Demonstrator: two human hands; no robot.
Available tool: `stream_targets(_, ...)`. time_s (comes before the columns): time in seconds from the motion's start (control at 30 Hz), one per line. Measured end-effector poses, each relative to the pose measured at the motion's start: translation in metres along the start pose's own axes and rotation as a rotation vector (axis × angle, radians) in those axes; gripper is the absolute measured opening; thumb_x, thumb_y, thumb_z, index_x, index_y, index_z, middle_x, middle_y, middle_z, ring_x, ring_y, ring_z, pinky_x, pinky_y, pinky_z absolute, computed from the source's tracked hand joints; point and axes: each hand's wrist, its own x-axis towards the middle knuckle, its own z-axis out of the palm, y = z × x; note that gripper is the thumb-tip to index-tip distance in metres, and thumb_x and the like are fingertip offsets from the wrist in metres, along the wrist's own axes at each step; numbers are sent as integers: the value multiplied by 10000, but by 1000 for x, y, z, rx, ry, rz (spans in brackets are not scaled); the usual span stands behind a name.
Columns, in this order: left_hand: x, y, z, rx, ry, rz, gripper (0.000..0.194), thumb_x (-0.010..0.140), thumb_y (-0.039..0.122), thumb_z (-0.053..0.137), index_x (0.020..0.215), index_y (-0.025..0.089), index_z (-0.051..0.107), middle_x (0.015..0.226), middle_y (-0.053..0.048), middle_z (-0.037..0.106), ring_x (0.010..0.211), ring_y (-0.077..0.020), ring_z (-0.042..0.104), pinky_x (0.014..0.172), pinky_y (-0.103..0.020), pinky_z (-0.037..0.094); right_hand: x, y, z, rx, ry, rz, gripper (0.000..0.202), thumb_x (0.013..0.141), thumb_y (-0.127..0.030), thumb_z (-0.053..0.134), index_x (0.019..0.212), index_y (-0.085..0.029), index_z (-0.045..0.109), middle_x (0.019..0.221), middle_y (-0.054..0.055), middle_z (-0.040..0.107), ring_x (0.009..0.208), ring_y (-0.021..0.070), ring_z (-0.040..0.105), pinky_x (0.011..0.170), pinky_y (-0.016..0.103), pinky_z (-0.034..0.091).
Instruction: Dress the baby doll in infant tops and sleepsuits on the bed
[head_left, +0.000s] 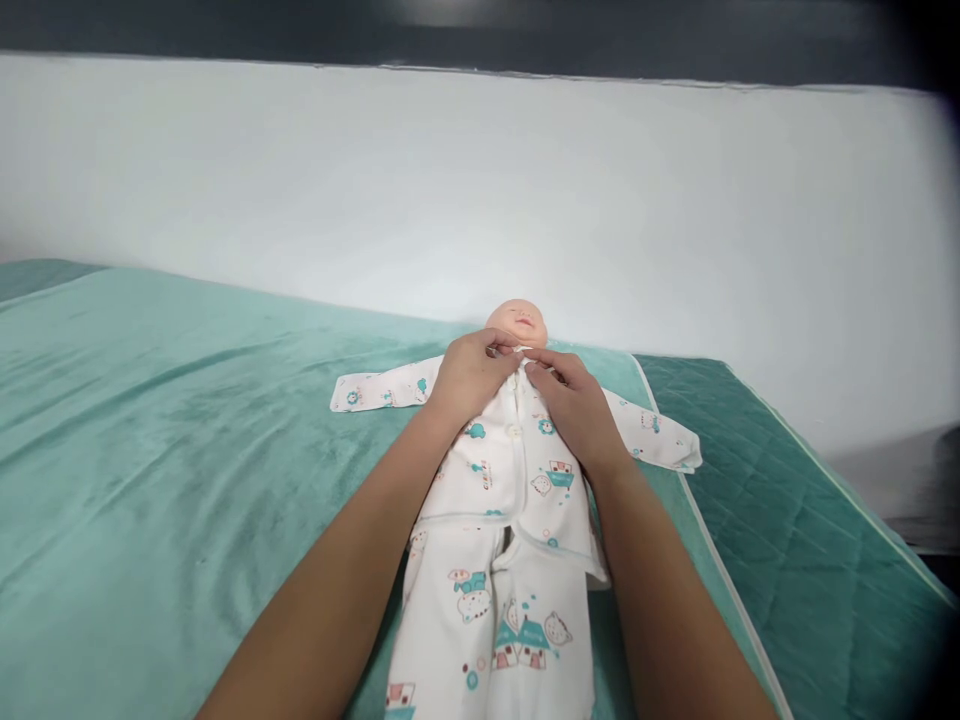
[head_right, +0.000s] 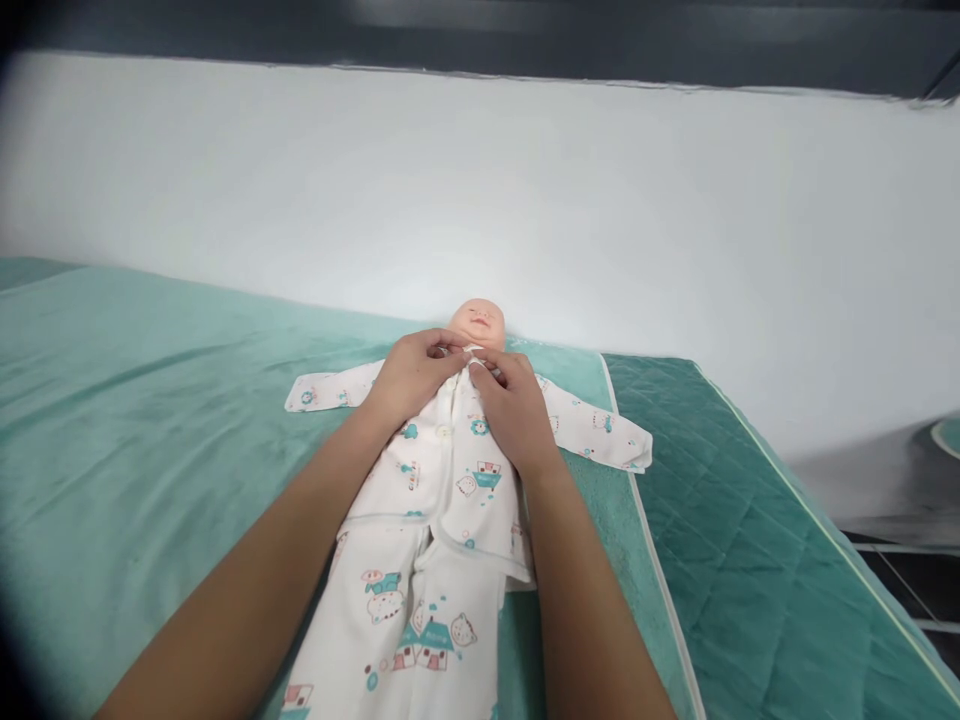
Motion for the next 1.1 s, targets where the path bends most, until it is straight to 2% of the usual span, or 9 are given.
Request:
stream_targets(0.17,-1,1,-1,-1,-2,9,189,794,270,617,921,195,735,830,-23,709,734,-142,613,698,-274,455,1,2,-1,-38,-28,0,332,843,-421,596,1134,-304,706,1025,27,543,859,169,534,924,379,430)
stream_targets(0.4,-1,-2,0,-7,6,30,278,778,188,616,1046,218,687,953,-25,705,796,-136,623,735,-262,477,1,3,-3,-65,-74,18,384,803,-421,645,1176,-336,684,993,12,524,837,159,500,888,362,436)
stream_targets(0.63,0,-1,-1,15,-20,39,254,789,181,602,1016,215,710,915,-14,708,780,-141,622,761,-273,482,0,-1,-2,-66,-68,49,375,804,-430,634,1146,-278,667,1104,35,545,860,166,508,868,349,432)
stream_targets(0.77,-1,2,0,101,-8,4,228,822,216,577,980,223,741,937,-27,716,800,-168,627,761,-300,478,1,0,-1,-68,-56,55,378,810,-442,618,1140,-263,659,1115,40,553,863,169,518,867,349,433)
stream_targets(0.93,0,1,2,251,29,115,203,834,195,547,890,221,741,1016,-44,673,855,-179,620,794,-315,472,1,1,0,-63,-39,59,359,810,-436,620,1119,-261,668,1108,39,561,864,171,530,873,351,435)
stream_targets(1.03,0,-1,3,334,52,116,170,845,212,537,814,198,704,984,-59,642,855,-187,607,779,-323,470,0,-2,1,-55,1,52,311,824,-423,609,1072,-250,682,1102,43,569,883,176,545,901,356,430)
stream_targets(1.1,-1,-2,3,349,50,120,170,852,223,532,846,199,700,996,-60,625,855,-186,602,775,-325,469,-1,-4,2,-49,20,42,271,845,-418,588,1026,-248,696,1096,44,573,921,184,555,922,356,424)
